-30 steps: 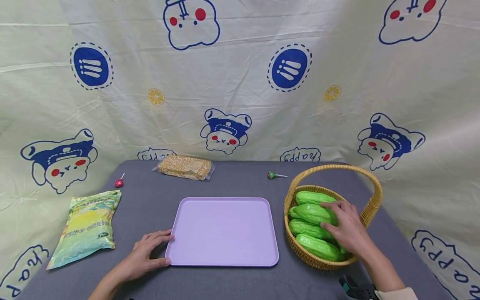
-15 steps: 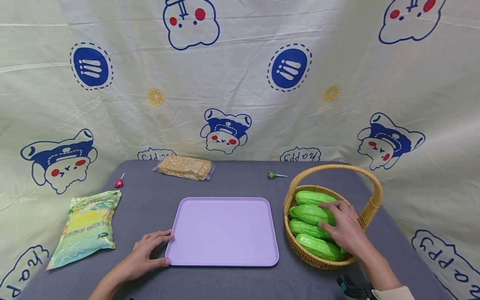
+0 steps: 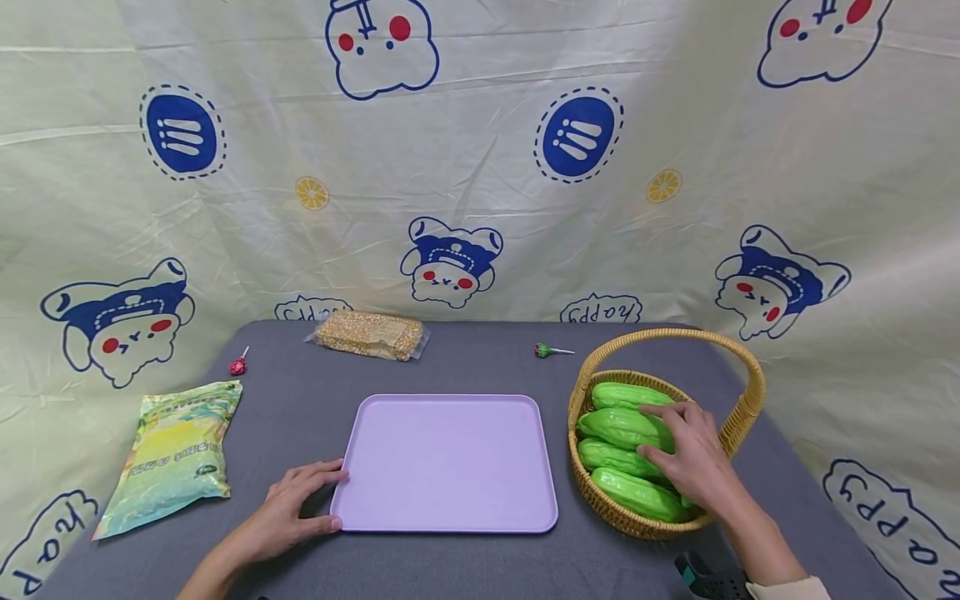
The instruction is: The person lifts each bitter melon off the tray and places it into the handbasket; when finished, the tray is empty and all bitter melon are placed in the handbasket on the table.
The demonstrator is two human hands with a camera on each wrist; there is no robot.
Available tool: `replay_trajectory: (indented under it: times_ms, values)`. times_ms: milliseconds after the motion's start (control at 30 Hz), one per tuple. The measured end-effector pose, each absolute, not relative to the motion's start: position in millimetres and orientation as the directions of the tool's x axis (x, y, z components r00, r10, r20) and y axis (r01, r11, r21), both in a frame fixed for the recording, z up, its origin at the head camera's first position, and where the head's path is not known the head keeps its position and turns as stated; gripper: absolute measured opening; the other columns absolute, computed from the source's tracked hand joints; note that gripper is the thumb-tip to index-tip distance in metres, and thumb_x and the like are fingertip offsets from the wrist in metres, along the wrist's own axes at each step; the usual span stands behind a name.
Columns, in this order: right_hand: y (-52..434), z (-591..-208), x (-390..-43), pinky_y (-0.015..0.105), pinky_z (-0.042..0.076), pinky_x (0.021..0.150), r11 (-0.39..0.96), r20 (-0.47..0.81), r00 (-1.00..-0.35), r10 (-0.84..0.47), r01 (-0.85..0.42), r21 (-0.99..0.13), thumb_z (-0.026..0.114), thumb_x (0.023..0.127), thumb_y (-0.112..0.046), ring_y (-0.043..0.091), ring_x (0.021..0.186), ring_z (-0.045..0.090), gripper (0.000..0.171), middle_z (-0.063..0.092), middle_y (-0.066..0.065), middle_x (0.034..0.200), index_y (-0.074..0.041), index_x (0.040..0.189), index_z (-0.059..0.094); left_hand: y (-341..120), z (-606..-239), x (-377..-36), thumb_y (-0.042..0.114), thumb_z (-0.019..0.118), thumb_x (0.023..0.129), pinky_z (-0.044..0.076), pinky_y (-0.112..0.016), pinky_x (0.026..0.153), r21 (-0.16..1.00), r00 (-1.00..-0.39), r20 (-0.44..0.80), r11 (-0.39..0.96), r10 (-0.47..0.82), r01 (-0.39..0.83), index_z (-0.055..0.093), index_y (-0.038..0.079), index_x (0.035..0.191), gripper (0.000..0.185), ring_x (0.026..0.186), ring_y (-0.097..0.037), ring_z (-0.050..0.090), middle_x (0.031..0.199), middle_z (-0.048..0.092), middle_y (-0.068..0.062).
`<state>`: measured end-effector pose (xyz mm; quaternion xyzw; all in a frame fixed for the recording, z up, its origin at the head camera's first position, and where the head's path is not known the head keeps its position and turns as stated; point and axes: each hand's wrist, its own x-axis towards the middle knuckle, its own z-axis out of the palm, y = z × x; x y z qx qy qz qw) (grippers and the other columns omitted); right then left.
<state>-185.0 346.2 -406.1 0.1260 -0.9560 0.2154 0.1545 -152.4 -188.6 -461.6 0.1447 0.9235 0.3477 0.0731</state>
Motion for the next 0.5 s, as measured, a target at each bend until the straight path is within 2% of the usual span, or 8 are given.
replay_trajectory:
  times_ms: [300, 500]
  values:
    - [337, -398, -179, 0.052, 0.026, 0.081, 0.860, 0.466, -0.861, -0.206, -0.386, -0.333, 0.077, 0.076, -0.009, 0.038, 0.101, 0.040, 0.050, 0.048, 0.022, 0.112, -0.001, 0.121, 0.057, -188, -460, -152, 0.046, 0.072, 0.077, 0.022, -0.063, 0.097, 0.663, -0.949, -0.046, 0.720, 0.313, 0.205, 0.056, 0.019, 0.128, 0.060, 0.132, -0.032, 0.034, 0.144, 0.046, -0.002]
    - [322, -389, -172, 0.055, 0.026, 0.081, 0.854, 0.497, -0.842, -0.210, -0.405, -0.326, 0.078, 0.074, -0.011, 0.042, 0.104, 0.038, 0.051, 0.048, 0.024, 0.115, -0.002, 0.120, 0.057, -188, -459, -152, 0.046, 0.073, 0.076, 0.024, -0.062, 0.096, 0.657, -0.949, -0.047, 0.726, 0.310, 0.205, 0.056, 0.020, 0.128, 0.060, 0.131, -0.031, 0.035, 0.144, 0.046, -0.002]
